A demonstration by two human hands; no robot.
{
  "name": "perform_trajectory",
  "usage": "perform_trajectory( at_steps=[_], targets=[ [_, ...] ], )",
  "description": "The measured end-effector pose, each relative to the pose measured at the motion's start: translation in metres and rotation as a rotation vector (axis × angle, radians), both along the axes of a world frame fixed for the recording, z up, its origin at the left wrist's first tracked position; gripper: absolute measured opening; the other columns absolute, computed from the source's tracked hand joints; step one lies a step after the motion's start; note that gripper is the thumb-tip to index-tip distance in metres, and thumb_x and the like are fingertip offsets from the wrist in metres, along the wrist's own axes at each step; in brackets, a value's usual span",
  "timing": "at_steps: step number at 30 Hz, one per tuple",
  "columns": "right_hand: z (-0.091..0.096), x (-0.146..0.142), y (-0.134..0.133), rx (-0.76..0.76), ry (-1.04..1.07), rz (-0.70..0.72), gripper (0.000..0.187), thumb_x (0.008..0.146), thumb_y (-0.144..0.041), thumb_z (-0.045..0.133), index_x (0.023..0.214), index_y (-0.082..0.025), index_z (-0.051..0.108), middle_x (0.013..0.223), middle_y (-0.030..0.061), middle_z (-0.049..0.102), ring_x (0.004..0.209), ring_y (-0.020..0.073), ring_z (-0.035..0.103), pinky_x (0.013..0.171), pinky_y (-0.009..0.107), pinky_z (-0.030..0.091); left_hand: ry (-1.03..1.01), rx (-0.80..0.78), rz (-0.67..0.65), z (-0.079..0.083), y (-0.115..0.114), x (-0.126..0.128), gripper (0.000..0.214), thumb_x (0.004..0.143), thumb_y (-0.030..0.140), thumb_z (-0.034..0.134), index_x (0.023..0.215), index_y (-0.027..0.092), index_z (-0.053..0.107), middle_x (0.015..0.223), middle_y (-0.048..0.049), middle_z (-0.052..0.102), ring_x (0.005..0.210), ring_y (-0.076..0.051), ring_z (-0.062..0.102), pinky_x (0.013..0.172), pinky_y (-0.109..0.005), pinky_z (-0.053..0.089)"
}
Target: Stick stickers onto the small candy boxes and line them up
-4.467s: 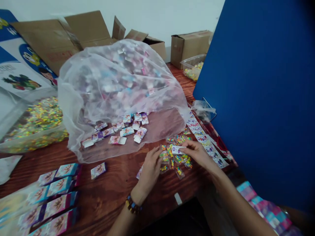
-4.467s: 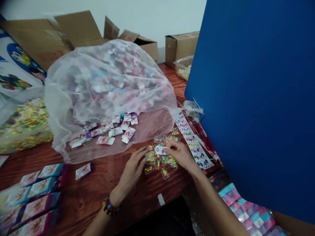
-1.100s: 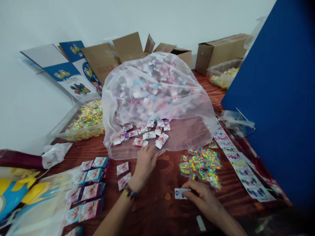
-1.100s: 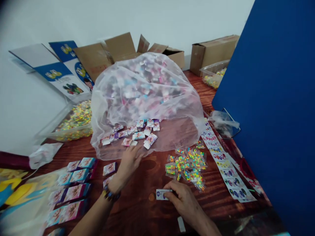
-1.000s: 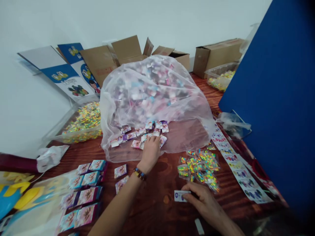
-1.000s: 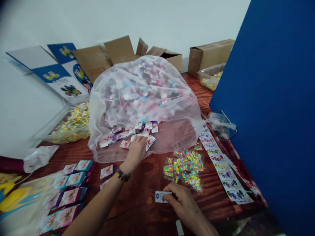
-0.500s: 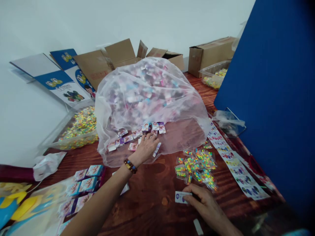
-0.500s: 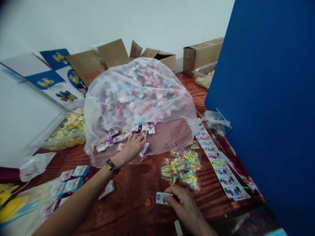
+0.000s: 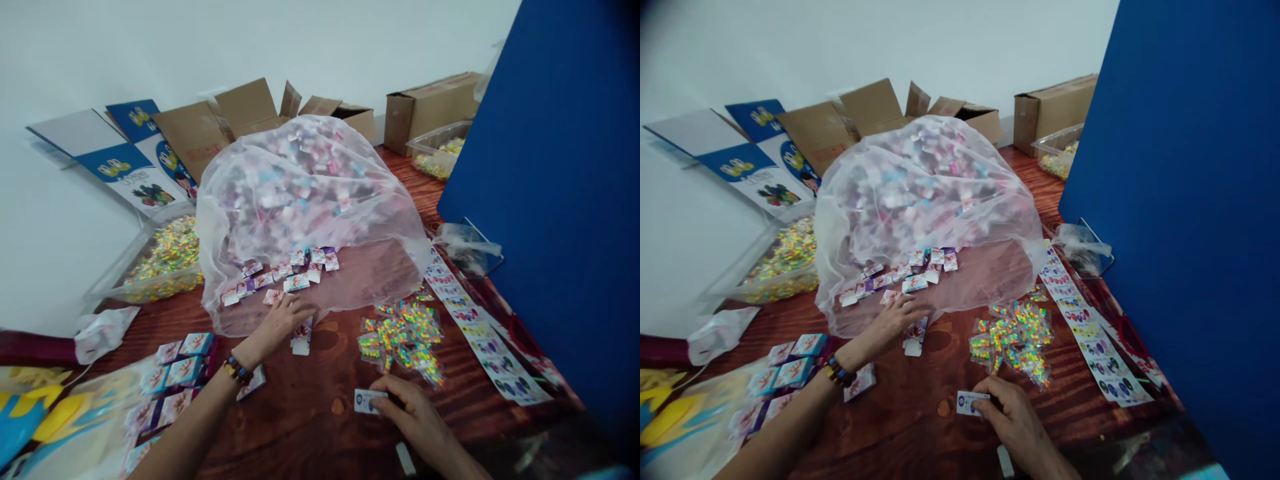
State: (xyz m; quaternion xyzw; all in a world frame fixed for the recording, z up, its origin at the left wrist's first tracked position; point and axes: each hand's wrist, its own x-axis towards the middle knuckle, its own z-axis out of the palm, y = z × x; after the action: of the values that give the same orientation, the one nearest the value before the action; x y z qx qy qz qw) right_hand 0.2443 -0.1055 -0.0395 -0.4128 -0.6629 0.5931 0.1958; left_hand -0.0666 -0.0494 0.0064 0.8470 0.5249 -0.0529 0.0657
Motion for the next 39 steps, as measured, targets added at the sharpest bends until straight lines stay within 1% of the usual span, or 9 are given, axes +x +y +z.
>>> perform_trajectory(
  at_steps=[4, 8, 10, 13, 18, 25, 29, 36, 39],
  targets=[
    [0.004, -0.002, 0.002, 0.004, -0.013, 0.005, 0.016, 0.085, -0.024, 0.051, 0.084, -0.017, 0.065, 0.079, 0.0007, 0.064, 0.076, 0.0156, 0.058, 0.068, 0.024, 0.039, 0.054, -0.076, 0.055, -0.002, -0.031, -0.001, 0.052, 0.086, 0.005, 0.038, 0.135, 0.023, 0.038, 0.124, -0.0093, 0.053, 0.107, -0.023, 0.045, 0.091, -0.038, 0.040],
    [0.011, -0.005, 0.002, 0.009, -0.013, 0.007, 0.016, 0.085, -0.025, 0.052, 0.083, -0.018, 0.066, 0.078, 0.0002, 0.064, 0.075, 0.0151, 0.058, 0.068, 0.024, 0.039, 0.133, -0.070, 0.176, 0.000, -0.056, 0.005, 0.035, 0.081, 0.010, 0.049, 0.115, 0.015, 0.053, 0.113, -0.0128, 0.055, 0.101, -0.027, 0.048, 0.085, -0.043, 0.043],
    [0.014, -0.008, 0.002, -0.011, -0.009, 0.011, 0.016, 0.085, -0.026, 0.052, 0.083, -0.018, 0.066, 0.075, 0.0000, 0.063, 0.071, 0.0146, 0.057, 0.065, 0.024, 0.039, 0.126, -0.046, 0.209, -0.002, -0.063, 0.007, 0.041, 0.077, 0.016, 0.057, 0.117, 0.015, 0.050, 0.119, -0.0145, 0.052, 0.106, -0.031, 0.045, 0.085, -0.046, 0.043],
    [0.016, -0.014, 0.002, -0.034, 0.011, 0.009, 0.018, 0.085, -0.027, 0.052, 0.083, -0.017, 0.066, 0.073, 0.0006, 0.063, 0.069, 0.0146, 0.057, 0.063, 0.024, 0.040, -0.003, -0.036, 0.180, -0.009, -0.071, 0.011, 0.063, 0.077, 0.019, 0.062, 0.134, 0.019, 0.035, 0.131, -0.0127, 0.046, 0.116, -0.031, 0.041, 0.091, -0.047, 0.041],
    [0.014, -0.040, 0.012, -0.097, 0.142, -0.107, 0.019, 0.083, -0.032, 0.055, 0.087, -0.017, 0.066, 0.069, 0.0002, 0.064, 0.062, 0.0134, 0.058, 0.056, 0.022, 0.042, -0.217, -0.058, 0.222, -0.012, -0.081, 0.026, 0.037, 0.084, 0.027, 0.058, 0.119, 0.021, 0.049, 0.114, -0.0085, 0.057, 0.105, -0.025, 0.050, 0.089, -0.042, 0.045],
    [0.007, -0.081, 0.032, -0.190, 0.205, -0.130, 0.023, 0.080, -0.036, 0.053, 0.087, -0.016, 0.064, 0.054, -0.0041, 0.057, 0.037, 0.0094, 0.050, 0.038, 0.020, 0.030, -0.549, 0.057, 0.383, -0.026, -0.109, 0.051, 0.038, 0.086, 0.030, 0.056, 0.120, 0.020, 0.043, 0.106, -0.0084, 0.058, 0.097, -0.020, 0.058, 0.082, -0.035, 0.051],
    [0.010, -0.075, 0.034, -0.129, 0.036, -0.006, 0.022, 0.083, -0.030, 0.048, 0.088, -0.017, 0.066, 0.043, -0.0061, 0.052, 0.036, 0.0094, 0.048, 0.041, 0.019, 0.031, -0.622, 0.047, 0.442, -0.034, -0.120, 0.056, 0.039, 0.086, 0.028, 0.056, 0.121, 0.022, 0.043, 0.110, -0.0087, 0.059, 0.100, -0.021, 0.059, 0.085, -0.036, 0.052],
    [0.017, -0.063, 0.041, 0.086, -0.173, 0.122, 0.018, 0.085, -0.023, 0.048, 0.080, -0.019, 0.064, 0.044, -0.0055, 0.051, 0.047, 0.0110, 0.052, 0.053, 0.021, 0.035, -0.593, -0.045, 0.415, -0.011, -0.117, 0.061, 0.037, 0.087, 0.025, 0.055, 0.123, 0.022, 0.046, 0.117, -0.0092, 0.058, 0.105, -0.021, 0.058, 0.090, -0.036, 0.051],
    [0.019, -0.063, 0.040, 0.239, -0.250, 0.176, 0.017, 0.086, -0.023, 0.050, 0.081, -0.019, 0.066, 0.060, -0.0014, 0.061, 0.061, 0.0130, 0.056, 0.059, 0.023, 0.035, -0.480, -0.079, 0.365, -0.007, -0.114, 0.062, 0.039, 0.086, 0.024, 0.056, 0.124, 0.021, 0.046, 0.117, -0.0098, 0.058, 0.105, -0.022, 0.058, 0.090, -0.038, 0.051]
  ],
)
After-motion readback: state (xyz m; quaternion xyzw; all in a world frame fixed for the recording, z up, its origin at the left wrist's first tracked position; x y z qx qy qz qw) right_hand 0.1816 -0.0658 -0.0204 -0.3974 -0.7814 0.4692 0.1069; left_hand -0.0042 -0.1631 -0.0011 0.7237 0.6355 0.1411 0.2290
